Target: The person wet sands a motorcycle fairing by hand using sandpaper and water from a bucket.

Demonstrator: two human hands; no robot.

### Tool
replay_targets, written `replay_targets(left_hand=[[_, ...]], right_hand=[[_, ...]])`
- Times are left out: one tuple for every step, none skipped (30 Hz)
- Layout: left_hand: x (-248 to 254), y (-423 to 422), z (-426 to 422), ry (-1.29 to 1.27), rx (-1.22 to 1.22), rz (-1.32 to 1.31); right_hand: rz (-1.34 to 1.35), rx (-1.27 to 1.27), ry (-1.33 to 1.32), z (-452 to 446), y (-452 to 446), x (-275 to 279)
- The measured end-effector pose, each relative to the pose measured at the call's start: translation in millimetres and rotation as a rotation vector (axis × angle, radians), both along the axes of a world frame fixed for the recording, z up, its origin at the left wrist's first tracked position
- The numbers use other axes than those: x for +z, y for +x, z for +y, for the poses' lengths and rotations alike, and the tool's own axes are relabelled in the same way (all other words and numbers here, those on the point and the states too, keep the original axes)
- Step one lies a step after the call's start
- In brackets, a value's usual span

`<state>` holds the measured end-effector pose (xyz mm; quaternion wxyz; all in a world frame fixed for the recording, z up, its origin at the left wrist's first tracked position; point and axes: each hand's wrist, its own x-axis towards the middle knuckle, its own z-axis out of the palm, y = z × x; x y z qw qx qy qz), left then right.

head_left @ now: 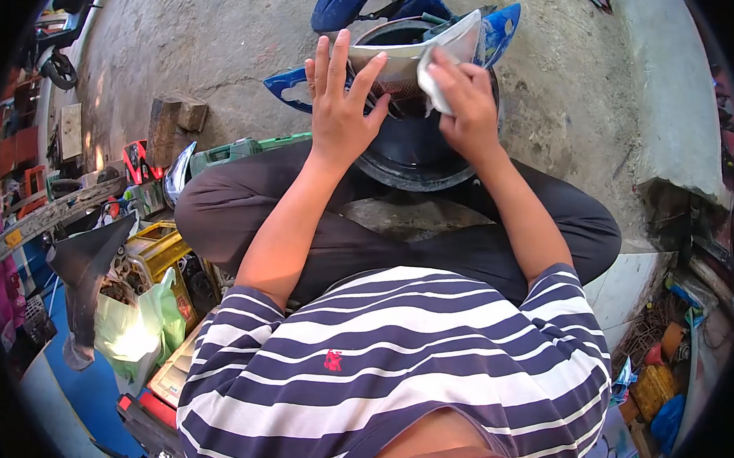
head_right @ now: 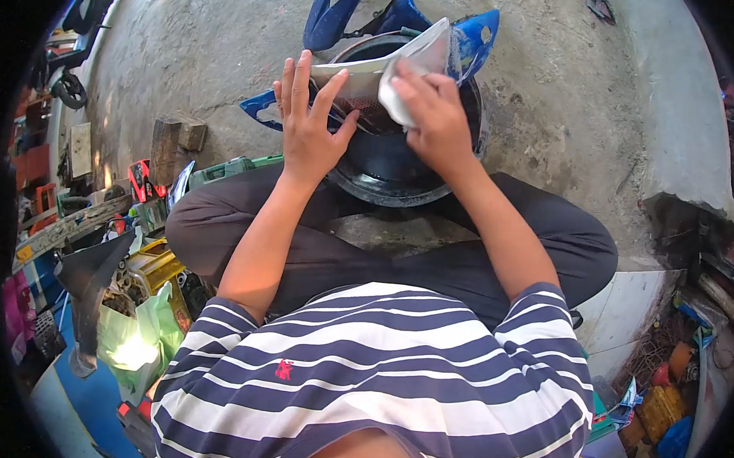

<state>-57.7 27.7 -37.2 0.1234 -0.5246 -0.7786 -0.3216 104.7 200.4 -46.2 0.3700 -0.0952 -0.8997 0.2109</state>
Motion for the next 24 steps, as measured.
replay_targets(left_hand=[[0.4, 0.0, 0.6, -0.003, 0.002, 0.005], [0.2, -0.1, -0.6, -0.010, 0.006, 0.008], [0.8, 0.0, -1.7, -0.012, 0.003, -0.002], [2.4, 0.2, -0.7, -0.011, 0.000, -0.016], [3.3, 2.0, 0.3, -0.006, -0.003, -0.030], [3.1, 3.4, 0.4, 0.000, -0.004, -0.027], [2.7, 3.1, 0.2, 0.010, -0.006, -0.021], [1.9, 3.0, 0.2, 0.018, -0.011, -0.013], [-0.1, 3.2, 0.8, 0.007, -0.006, -0.009], [0.0, 3.1, 2.6, 0.010, -0.007, -0.006], [-0.1, 3.5, 3.4, 0.010, -0.007, -0.003], [-0.4, 3.9, 1.8, 0.005, -0.004, -0.003], [-0.2, 3.1, 0.8, 0.000, -0.007, 0.002], [0.4, 2.2, 1.5, -0.004, -0.008, 0.004], [0.7, 3.2, 1.7, -0.005, -0.009, 0.004], [-0.2, 4.4, 0.6, -0.010, -0.003, 0.008], [-2.1, 4.2, 0.2, -0.009, -0.001, 0.015], [-3.3, 4.6, 1.1, -0.008, 0.000, 0.023], [-3.8, 5.2, 2.3, -0.006, 0.002, 0.023], [-4.3, 5.2, 2.4, -0.008, 0.003, 0.023], [-3.4, 4.6, 2.4, -0.012, 0.004, 0.022], [-2.2, 4.0, 3.2, -0.021, -0.001, 0.021], [-0.2, 4.3, 3.8, -0.029, -0.001, 0.017], [1.1, 4.9, 2.7, -0.037, 0.001, 0.011]], right_hand=[[0.024, -0.003, -0.002, 3.0, -1.5, -0.8], [0.047, -0.005, -0.008, 7.2, -3.1, -2.9], [0.045, -0.056, -0.012, 16.5, -3.4, 0.5], [0.040, -0.106, -0.013, 29.7, -3.1, 3.1], [0.070, -0.133, -0.043, 43.2, -3.8, -1.5], [0.061, -0.119, -0.050, 40.5, -2.7, -1.2], [0.057, -0.107, -0.053, 33.4, -3.5, -1.5], [0.053, -0.097, -0.059, 23.9, -3.9, -1.7], [0.055, -0.032, -0.036, 11.5, -2.7, -0.5], [0.047, -0.011, -0.036, -1.2, -2.6, 2.3], [0.048, -0.029, -0.029, 0.7, -3.4, 0.7], [0.047, -0.043, -0.025, 3.3, -2.8, -2.7], [0.056, -0.106, -0.039, 12.8, -2.6, -3.5], [0.061, -0.168, -0.052, 26.7, -2.9, -3.9], [0.072, -0.221, -0.065, 38.0, -5.0, -3.6], [0.061, -0.194, -0.051, 35.1, -3.0, -4.7], [0.053, -0.172, -0.031, 28.2, -1.5, -5.3], [0.047, -0.151, -0.013, 17.7, -0.3, -3.0], [0.005, -0.095, -0.017, 0.1, 1.1, 1.3], [0.014, -0.085, -0.025, -14.7, -2.8, 3.4], [0.039, -0.120, -0.044, -13.4, -5.1, 1.4], [0.062, -0.149, -0.062, -9.5, -7.7, -2.0], [0.084, -0.201, -0.084, 2.6, -9.5, -5.0], [0.104, -0.250, -0.104, 16.3, -12.2, -4.6]])
